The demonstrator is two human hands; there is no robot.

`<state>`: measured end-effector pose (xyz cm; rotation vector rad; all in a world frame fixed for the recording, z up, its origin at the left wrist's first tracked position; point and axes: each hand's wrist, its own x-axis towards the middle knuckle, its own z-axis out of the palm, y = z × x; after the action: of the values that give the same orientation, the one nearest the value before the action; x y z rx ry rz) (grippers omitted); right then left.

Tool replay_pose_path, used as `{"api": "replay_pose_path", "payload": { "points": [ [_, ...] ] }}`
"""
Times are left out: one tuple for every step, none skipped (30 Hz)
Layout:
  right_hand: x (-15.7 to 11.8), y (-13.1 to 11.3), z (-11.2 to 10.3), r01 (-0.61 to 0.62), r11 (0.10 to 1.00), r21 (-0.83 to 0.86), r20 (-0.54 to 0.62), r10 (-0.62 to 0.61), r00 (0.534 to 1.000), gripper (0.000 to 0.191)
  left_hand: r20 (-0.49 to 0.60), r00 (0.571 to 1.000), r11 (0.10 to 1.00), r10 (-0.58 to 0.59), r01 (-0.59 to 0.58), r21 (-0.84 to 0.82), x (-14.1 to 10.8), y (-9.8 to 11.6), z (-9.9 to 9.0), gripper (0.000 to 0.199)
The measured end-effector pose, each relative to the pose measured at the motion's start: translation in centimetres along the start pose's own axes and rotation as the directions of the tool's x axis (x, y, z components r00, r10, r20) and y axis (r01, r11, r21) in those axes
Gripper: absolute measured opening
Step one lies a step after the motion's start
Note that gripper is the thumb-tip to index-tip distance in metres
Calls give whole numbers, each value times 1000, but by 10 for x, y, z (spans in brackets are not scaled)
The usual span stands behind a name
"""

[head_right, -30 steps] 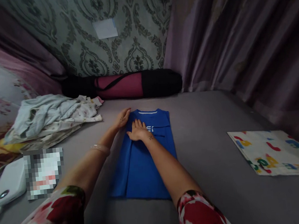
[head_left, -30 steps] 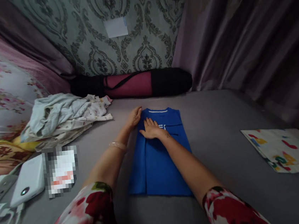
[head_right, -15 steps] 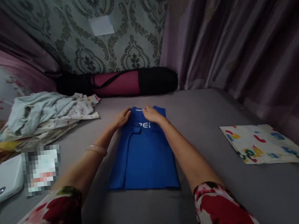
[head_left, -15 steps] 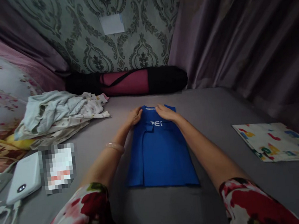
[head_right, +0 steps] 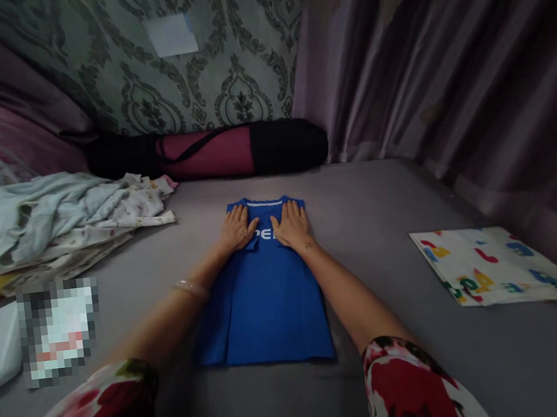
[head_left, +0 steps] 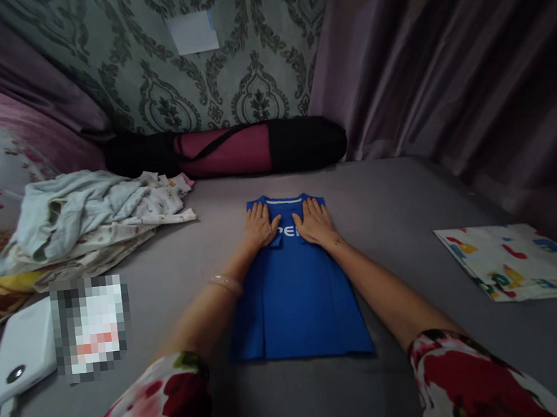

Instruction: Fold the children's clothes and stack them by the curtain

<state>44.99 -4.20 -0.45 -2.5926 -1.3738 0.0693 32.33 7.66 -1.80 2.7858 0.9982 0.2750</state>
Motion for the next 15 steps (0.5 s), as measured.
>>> {"api": "replay_pose_path", "payload": {
  "points": [
    [0,0,2,4,1000,-1,-10,-4,1000,70,-3,1000,1000,0,0,1,0,0,1,72],
    [0,1,3,6,1000,-1,-14,-6,1000,70,-1,1000,1000,-1,1,0,0,-1,0,72],
    [0,1,3,6,1000,-1,-15,-6,1000,70,3,1000,1000,0,0,-1,1,-2,0,72],
    [1,2,3,5,1000,-2,-11,-5,1000,70,10,1000,1000,2,-2,-5,1,-2,-2,71],
    [1,3,1,3,1000,0,1,-3,1000,70,18,1000,1000,4,-3,-9,1,-2,-3,71],
    [2,4,-1,5,1000,6,21,-5,1000,69,27,1000,1000,1,0,-15,1,-2,-6,70],
    [2,4,-4,7,1000,17,46,-8,999,69,32,999,1000,-6,7,-22,0,-2,-8,70],
    [1,5,-8,9,999,31,72,-11,997,68,33,999,1000,-13,13,-28,-1,-1,-10,70],
    [0,5,-12,11,999,46,94,-15,995,67,27,999,999,-20,20,-30,-3,0,-13,70],
    [-2,5,-15,15,998,58,106,-21,994,67,17,1000,999,-26,26,-30,-5,2,-15,70],
    [-4,4,-18,20,998,65,104,-27,994,67,5,1000,999,-30,30,-28,-7,3,-17,71],
    [-8,3,-21,28,997,68,91,-34,995,68,-4,999,999,-32,32,-24,-10,5,-19,72],
    [-11,1,-22,38,997,66,72,-43,996,68,-5,999,999,-37,36,-19,-13,8,-19,73],
    [-15,-1,-22,49,997,61,52,-52,997,68,-1,999,999,-44,44,-15,-17,10,-19,74],
    [-19,-4,-21,56,997,54,36,-58,998,69,5,999,999,-50,50,-11,-20,12,-17,75]
  ]
}}
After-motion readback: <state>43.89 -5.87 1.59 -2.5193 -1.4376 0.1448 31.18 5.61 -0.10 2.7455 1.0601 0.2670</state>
